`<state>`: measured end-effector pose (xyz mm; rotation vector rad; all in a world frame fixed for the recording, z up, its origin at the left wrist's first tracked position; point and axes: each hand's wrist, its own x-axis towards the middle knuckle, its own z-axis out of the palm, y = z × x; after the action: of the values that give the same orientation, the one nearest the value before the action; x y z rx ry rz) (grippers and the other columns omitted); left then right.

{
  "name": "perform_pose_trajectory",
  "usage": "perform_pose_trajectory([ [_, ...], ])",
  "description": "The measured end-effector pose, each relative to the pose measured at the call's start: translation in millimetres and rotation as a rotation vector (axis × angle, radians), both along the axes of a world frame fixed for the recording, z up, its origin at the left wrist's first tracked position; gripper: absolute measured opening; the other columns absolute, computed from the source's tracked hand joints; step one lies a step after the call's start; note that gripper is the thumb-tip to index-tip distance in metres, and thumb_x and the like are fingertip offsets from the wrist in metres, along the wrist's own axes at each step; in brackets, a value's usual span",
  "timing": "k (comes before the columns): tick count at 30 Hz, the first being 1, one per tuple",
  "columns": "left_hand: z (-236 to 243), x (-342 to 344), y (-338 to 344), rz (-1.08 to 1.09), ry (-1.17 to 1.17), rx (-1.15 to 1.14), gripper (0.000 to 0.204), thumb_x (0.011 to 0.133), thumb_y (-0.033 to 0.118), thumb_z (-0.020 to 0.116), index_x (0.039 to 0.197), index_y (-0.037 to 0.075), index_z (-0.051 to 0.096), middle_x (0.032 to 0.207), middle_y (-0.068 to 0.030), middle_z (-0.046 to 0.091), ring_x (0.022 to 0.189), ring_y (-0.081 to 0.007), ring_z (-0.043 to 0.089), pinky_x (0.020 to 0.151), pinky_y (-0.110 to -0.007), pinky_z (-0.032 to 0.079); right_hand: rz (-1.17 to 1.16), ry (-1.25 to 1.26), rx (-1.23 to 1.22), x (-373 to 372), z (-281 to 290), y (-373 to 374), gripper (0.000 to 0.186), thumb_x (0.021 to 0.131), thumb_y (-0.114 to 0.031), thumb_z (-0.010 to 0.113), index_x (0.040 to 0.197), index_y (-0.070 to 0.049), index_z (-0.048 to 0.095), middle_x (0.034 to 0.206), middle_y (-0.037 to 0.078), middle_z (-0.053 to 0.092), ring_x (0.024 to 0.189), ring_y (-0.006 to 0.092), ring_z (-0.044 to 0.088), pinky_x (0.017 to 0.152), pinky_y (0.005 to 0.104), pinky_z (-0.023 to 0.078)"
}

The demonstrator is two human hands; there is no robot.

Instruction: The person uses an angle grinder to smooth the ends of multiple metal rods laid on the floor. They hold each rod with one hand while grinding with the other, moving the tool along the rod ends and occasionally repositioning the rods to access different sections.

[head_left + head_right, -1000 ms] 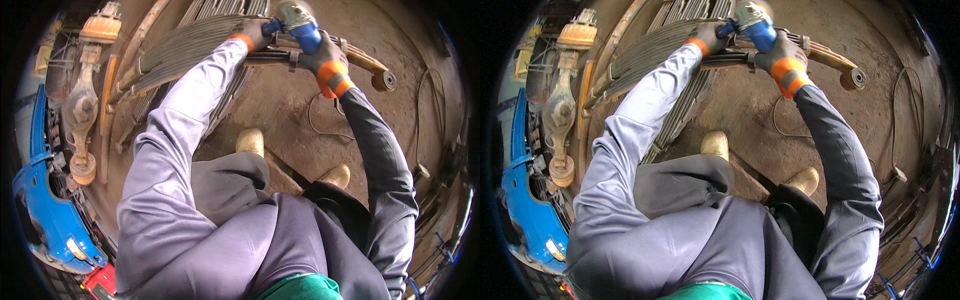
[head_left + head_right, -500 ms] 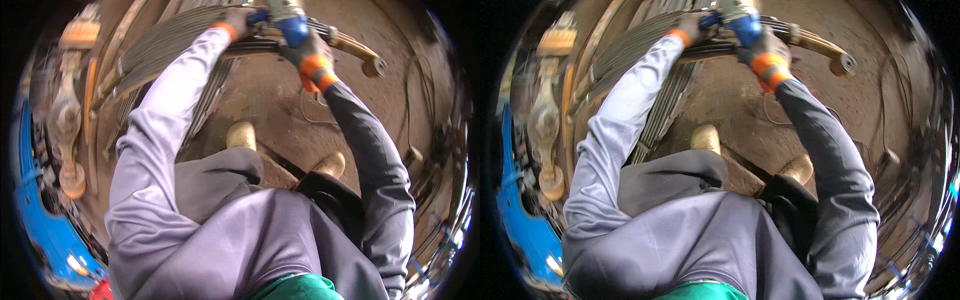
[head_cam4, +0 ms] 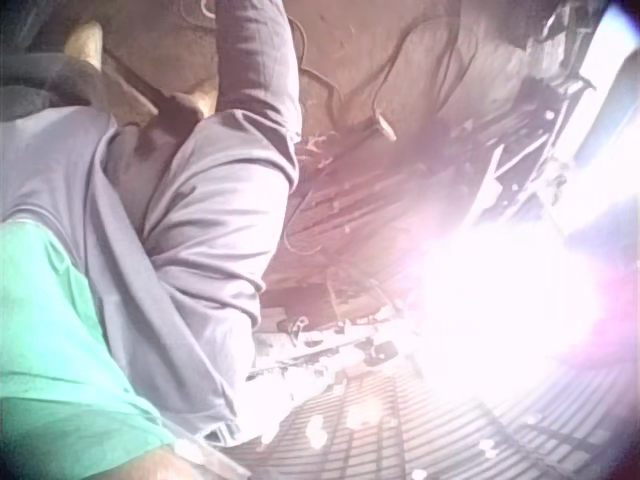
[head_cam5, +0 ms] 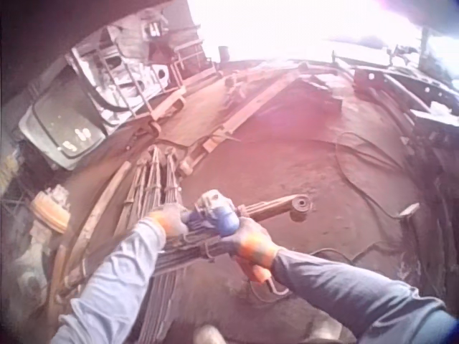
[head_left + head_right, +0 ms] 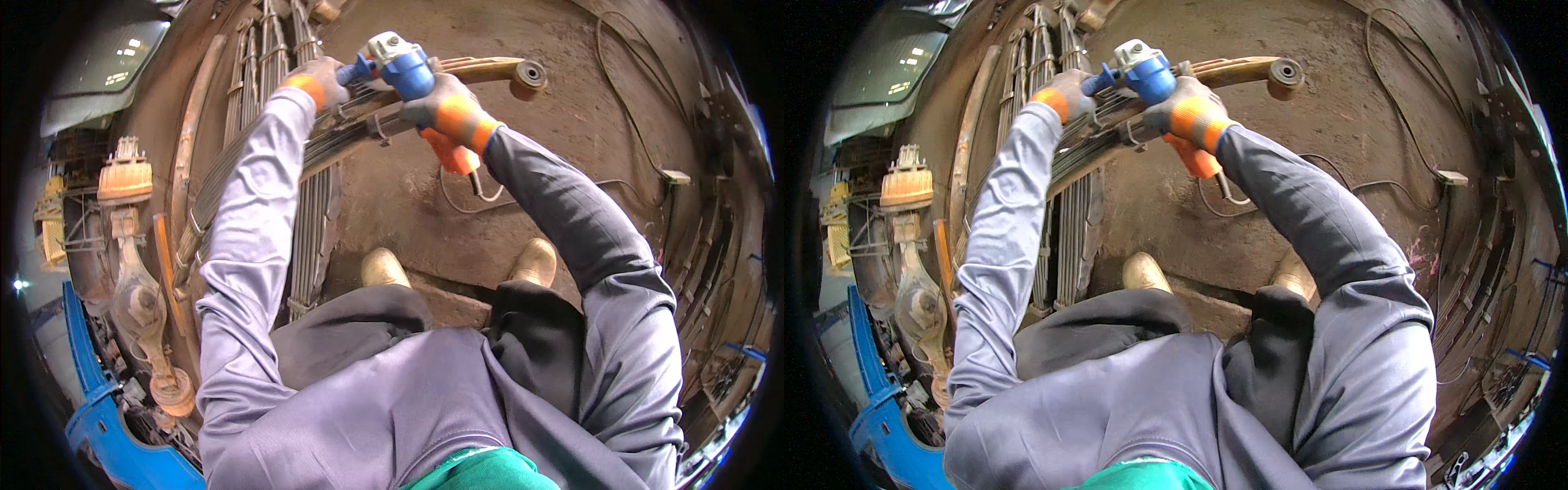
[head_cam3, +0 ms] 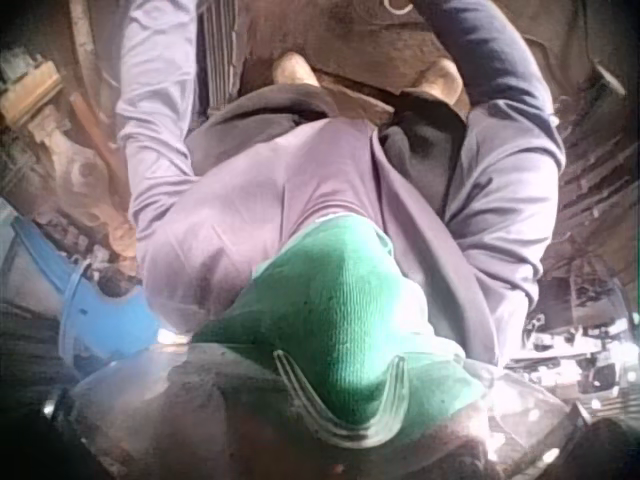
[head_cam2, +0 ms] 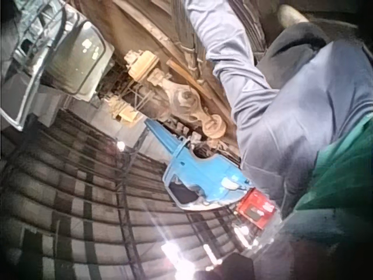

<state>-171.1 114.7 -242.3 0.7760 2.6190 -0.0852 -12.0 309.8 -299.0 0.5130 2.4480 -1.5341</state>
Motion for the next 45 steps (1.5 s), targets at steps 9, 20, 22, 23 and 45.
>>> perform_pose_trajectory([
  [9, 3, 0, 0, 0.072, -0.316, 0.017, 0.042, 0.08, 0.027, 0.074, 0.119, 0.012, 0.075, 0.101, -0.0196, 0.076, 0.098, -0.0342, 0.074, 0.092, -0.041, 0.056, 0.056, -0.176, 0.013, 1, 37, 19, 0.039, 0.067, -0.032, 0.081, 0.093, -0.003, 0.074, 0.068, 0.006, 0.072, 0.061, 0.02, 0.072, 0.065, 0.0336, 0.058],
  [20, 35, 82, -27, 0.287, -0.597, 0.026, 0.05, 0.077, 0.036, 0.078, 0.124, 0.024, 0.074, 0.117, -0.0167, 0.075, 0.109, -0.0364, 0.071, 0.1, -0.045, 0.054, 0.149, -0.55, 0.193, 29, 127, 3, 0.053, 0.065, -0.037, 0.077, 0.111, -0.01, 0.074, 0.094, 0.014, 0.076, 0.09, 0.0288, 0.075, 0.086, 0.0389, 0.056],
  [22, 27, 85, -31, 0.243, -0.62, 0.011, 0.05, 0.077, 0.037, 0.079, 0.125, 0.025, 0.073, 0.117, -0.0155, 0.075, 0.109, -0.036, 0.071, 0.101, -0.045, 0.053, 0.137, -0.593, 0.19, 30, 158, 1, 0.055, 0.066, -0.037, 0.076, 0.114, -0.01, 0.073, 0.111, 0.018, 0.076, 0.108, 0.034, 0.072, 0.094, 0.0426, 0.055],
  [23, 31, 82, -25, 0.248, -0.604, -0.047, 0.052, 0.077, 0.037, 0.08, 0.127, 0.025, 0.072, 0.119, -0.0153, 0.075, 0.111, -0.0352, 0.07, 0.102, -0.045, 0.053, 0.152, -0.583, 0.208, 31, 164, 4, 0.058, 0.068, -0.037, 0.076, 0.118, -0.008, 0.071, 0.112, 0.02, 0.075, 0.109, 0.0358, 0.072, 0.096, 0.0441, 0.054],
  [45, 79, 58, 47, 0.307, -0.595, -0.451, 0.04, 0.084, 0.038, 0.069, 0.123, 0.027, 0.073, 0.121, -0.0103, 0.074, 0.113, -0.0318, 0.07, 0.101, -0.045, 0.053, 0.097, -0.815, -0.063, 24, 132, 29, 0.061, 0.067, -0.035, 0.079, 0.12, -0.007, 0.063, 0.11, 0.022, 0.074, 0.106, 0.037, 0.072, 0.094, 0.0455, 0.056],
])
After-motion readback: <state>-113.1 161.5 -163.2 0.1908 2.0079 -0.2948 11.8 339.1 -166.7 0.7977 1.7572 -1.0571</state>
